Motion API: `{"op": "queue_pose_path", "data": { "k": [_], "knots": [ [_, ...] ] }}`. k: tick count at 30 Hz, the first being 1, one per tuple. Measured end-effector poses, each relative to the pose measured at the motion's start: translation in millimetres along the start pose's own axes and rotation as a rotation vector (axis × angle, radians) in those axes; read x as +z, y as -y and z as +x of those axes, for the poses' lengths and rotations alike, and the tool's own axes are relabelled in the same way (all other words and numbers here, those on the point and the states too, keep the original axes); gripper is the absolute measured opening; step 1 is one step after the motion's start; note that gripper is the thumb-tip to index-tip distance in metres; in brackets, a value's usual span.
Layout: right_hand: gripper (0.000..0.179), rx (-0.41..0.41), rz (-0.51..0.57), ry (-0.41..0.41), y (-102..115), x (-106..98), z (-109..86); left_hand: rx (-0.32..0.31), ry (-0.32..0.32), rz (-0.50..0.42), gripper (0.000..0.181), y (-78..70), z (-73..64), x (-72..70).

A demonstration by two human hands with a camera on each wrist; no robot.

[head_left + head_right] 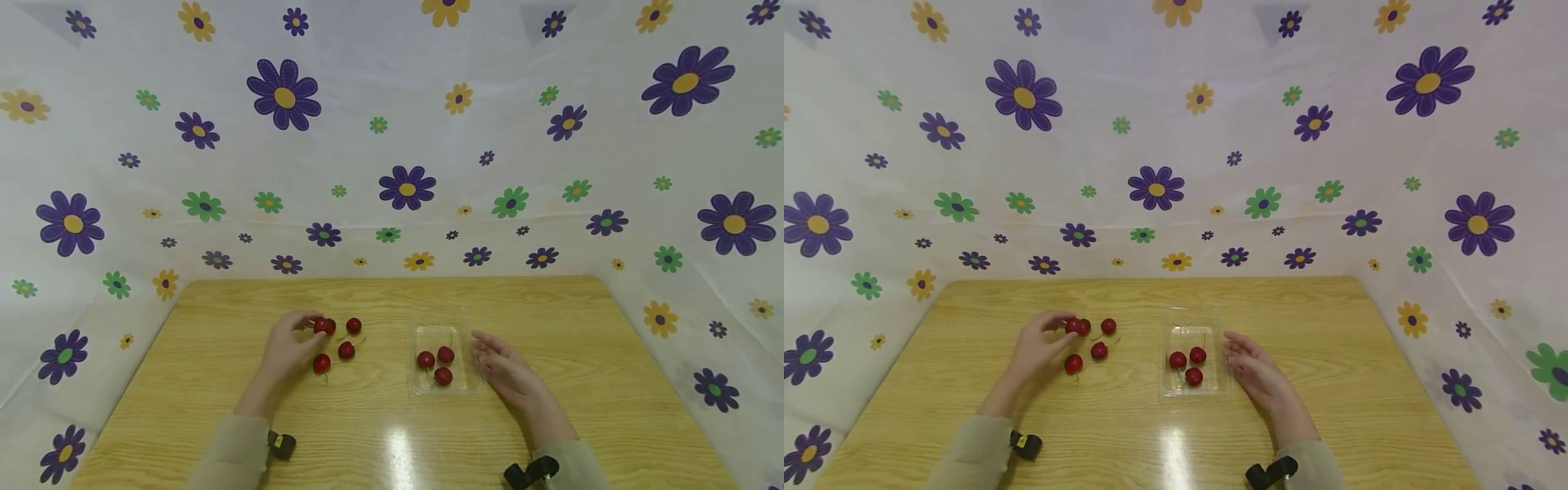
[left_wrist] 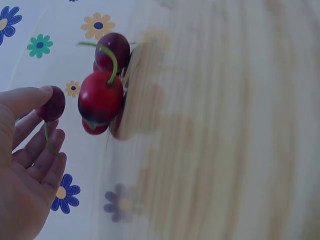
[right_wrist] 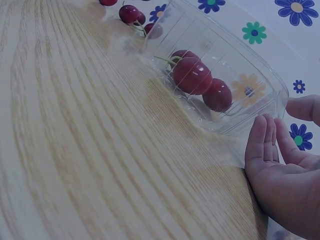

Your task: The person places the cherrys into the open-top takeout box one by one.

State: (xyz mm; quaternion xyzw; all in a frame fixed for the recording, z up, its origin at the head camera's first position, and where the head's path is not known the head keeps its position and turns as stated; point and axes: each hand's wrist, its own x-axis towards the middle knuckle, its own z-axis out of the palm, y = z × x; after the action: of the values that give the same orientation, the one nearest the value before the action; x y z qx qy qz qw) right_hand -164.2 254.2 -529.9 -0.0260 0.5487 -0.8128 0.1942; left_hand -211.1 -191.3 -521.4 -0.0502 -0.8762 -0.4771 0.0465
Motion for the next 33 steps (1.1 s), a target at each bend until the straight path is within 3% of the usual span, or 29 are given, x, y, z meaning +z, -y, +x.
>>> {"op": "queue_pose_path", "data": {
  "k": [7, 16, 21, 27, 33],
  "knots": [
    [0.043, 0.004, -0.028, -0.017, -0.2, -0.2, -0.1, 0.110, -0.015, -0.003, 0.036, -9.0, 3.9, 10.7],
    [0.043, 0.017, -0.023, -0.034, -1.6, -0.9, 1.0, 0.188, -0.028, -0.037, 0.037, -20.5, 5.5, 24.4],
    [0.042, 0.011, -0.027, -0.027, -1.8, -1.0, 1.1, 0.249, -0.035, -0.011, 0.035, -24.9, 7.5, 31.4],
    [0.042, 0.010, -0.027, -0.025, -0.9, -0.7, 0.8, 0.252, -0.011, -0.037, 0.034, -35.2, 7.8, 38.2],
    [0.041, 0.017, -0.023, -0.034, -1.0, -0.6, 1.0, 0.297, -0.002, -0.009, 0.032, -39.3, 9.9, 49.6]
  ]
}}
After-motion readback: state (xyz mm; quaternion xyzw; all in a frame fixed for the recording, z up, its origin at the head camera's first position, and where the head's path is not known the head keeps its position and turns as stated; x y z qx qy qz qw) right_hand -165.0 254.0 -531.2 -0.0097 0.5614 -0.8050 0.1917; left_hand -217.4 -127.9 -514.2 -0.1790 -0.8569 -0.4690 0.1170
